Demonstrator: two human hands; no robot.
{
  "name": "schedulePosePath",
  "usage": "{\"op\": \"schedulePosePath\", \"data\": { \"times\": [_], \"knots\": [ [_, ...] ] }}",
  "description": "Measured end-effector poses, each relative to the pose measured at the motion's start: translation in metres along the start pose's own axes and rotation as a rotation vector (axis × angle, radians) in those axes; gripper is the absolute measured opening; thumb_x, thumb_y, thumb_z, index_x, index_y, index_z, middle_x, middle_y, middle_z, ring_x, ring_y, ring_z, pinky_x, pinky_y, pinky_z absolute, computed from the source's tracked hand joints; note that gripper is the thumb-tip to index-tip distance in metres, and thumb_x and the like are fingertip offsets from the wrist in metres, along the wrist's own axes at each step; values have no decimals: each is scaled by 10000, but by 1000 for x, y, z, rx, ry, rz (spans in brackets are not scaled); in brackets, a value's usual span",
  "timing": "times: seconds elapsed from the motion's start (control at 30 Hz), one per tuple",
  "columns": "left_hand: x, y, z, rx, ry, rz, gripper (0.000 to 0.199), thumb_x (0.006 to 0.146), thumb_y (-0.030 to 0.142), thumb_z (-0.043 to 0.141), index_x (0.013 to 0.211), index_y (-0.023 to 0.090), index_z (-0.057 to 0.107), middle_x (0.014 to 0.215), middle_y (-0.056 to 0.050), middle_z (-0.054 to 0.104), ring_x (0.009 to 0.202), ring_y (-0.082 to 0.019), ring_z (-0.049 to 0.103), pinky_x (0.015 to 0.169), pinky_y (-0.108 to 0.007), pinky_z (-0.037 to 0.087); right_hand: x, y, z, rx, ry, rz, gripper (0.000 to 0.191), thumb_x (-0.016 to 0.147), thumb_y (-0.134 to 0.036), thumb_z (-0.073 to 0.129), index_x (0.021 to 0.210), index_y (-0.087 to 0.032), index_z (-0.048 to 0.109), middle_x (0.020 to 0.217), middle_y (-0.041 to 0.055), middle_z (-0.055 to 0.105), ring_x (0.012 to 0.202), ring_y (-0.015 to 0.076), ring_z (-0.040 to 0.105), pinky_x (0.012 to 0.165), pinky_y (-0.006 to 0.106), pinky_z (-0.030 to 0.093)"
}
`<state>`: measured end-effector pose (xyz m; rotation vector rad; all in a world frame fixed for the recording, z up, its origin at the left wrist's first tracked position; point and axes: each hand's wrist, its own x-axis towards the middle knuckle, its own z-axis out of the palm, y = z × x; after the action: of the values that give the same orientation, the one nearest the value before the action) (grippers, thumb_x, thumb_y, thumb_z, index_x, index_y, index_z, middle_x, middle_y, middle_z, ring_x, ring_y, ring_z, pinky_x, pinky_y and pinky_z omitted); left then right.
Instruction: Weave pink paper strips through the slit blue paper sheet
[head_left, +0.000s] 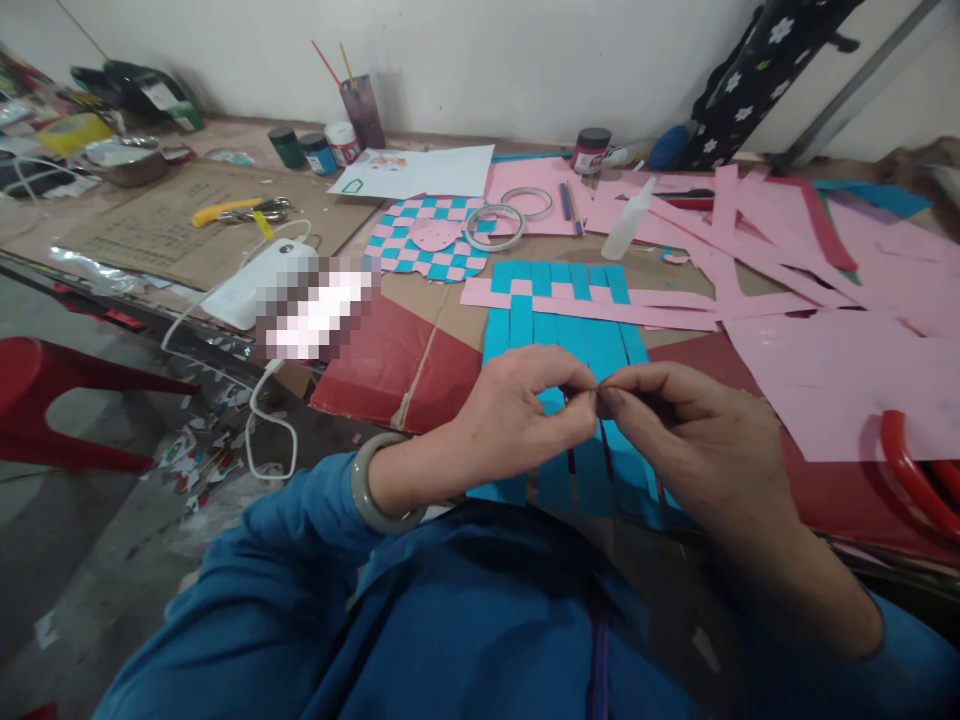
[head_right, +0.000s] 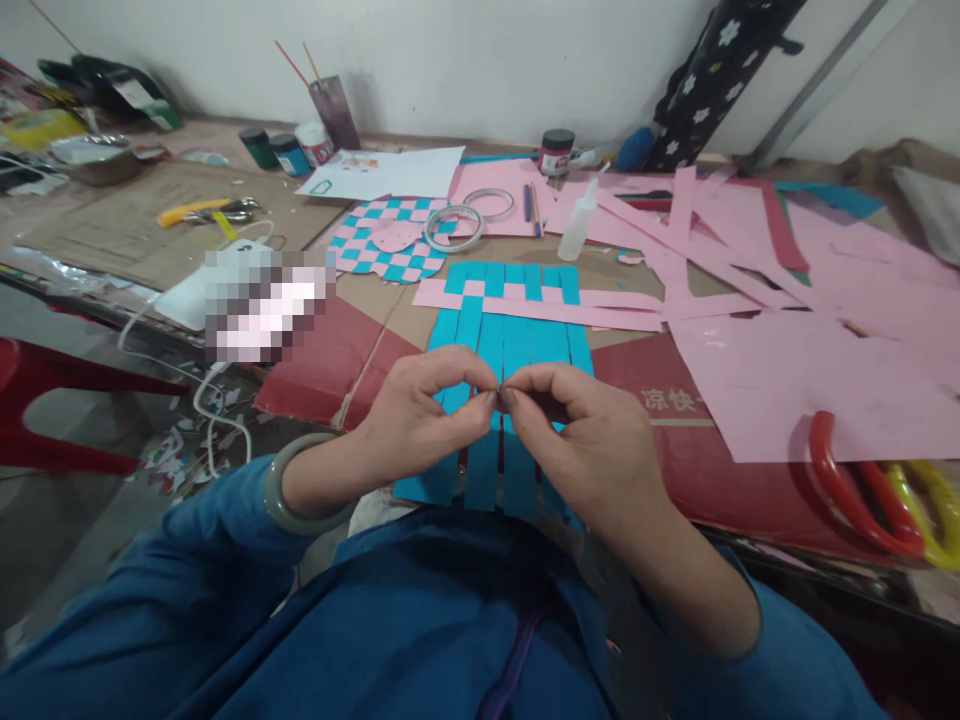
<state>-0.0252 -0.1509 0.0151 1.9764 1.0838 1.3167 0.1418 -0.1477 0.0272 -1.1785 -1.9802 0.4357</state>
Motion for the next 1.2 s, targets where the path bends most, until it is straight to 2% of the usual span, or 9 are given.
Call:
{"op": "schedulePosePath", "data": {
  "times": [0.13, 0.27, 0.4, 0.63, 0.8, 0.93, 1.13, 1.2],
  "knots": [
    [0, -2, 0, 36, -5, 35, 139, 764, 112, 537, 664, 161, 619, 667, 4, 670, 645, -88, 593, 639, -200, 459, 1, 1, -1, 12, -18, 5, 121, 816, -171, 611, 754, -247, 682, 605, -40, 692, 461, 118, 599, 403, 221, 417],
    [0, -3, 1, 77, -6, 85, 135, 768, 116, 540, 675, 169, 623, 666, 6, 674, 646, -97, 594, 660, -218, 466, 3, 3, -1, 44, -36, -7, 96, 833, -223, 614, 761, -238, 676, 640, -24, 709, 525, 134, 644, 459, 227, 478],
    [0, -2, 0, 92, -2, 115, 145, 773, 108, 539, 661, 165, 612, 650, 6, 668, 639, -94, 589, 670, -221, 464, 2, 5, -1, 34, -36, -8, 104, 833, -214, 598, 771, -232, 679, 643, -21, 711, 525, 132, 643, 461, 224, 473],
    [1, 1, -2, 11, -31, 27, 145, 757, 100, 540, 657, 164, 622, 656, 11, 672, 629, -80, 595, 627, -190, 458, 2, 5, -2, 26, -30, -57, 111, 822, -173, 603, 788, -244, 683, 657, -37, 720, 532, 125, 650, 464, 221, 458],
    [1, 1, -2, 16, -31, 16, 147, 763, 92, 551, 654, 152, 629, 654, 8, 670, 637, -75, 597, 640, -183, 453, 2, 4, -2, -10, -42, -68, 135, 815, -154, 595, 801, -247, 692, 639, -33, 718, 498, 128, 635, 429, 230, 418],
    [0, 1, -2, 11, -32, 22, 140, 763, 92, 563, 651, 142, 632, 639, 12, 661, 625, -67, 585, 625, -173, 438, 2, 3, -2, -8, -58, -42, 141, 814, -163, 581, 783, -244, 693, 619, -28, 713, 472, 129, 617, 418, 237, 397],
    [0, 1, -2, -10, -48, -32, 139, 770, 103, 553, 670, 149, 637, 657, 21, 670, 635, -69, 591, 610, -171, 438, 2, 2, -3, 0, -87, 54, 135, 843, -249, 575, 782, -240, 694, 660, -15, 728, 549, 147, 659, 476, 240, 442],
    [0, 0, -2, 6, -40, -12, 144, 771, 96, 547, 674, 153, 635, 666, 23, 676, 637, -67, 593, 617, -175, 438, 2, 2, -3, 15, -90, 56, 120, 832, -254, 588, 769, -238, 689, 652, -15, 723, 538, 143, 651, 471, 239, 438]
  ]
}}
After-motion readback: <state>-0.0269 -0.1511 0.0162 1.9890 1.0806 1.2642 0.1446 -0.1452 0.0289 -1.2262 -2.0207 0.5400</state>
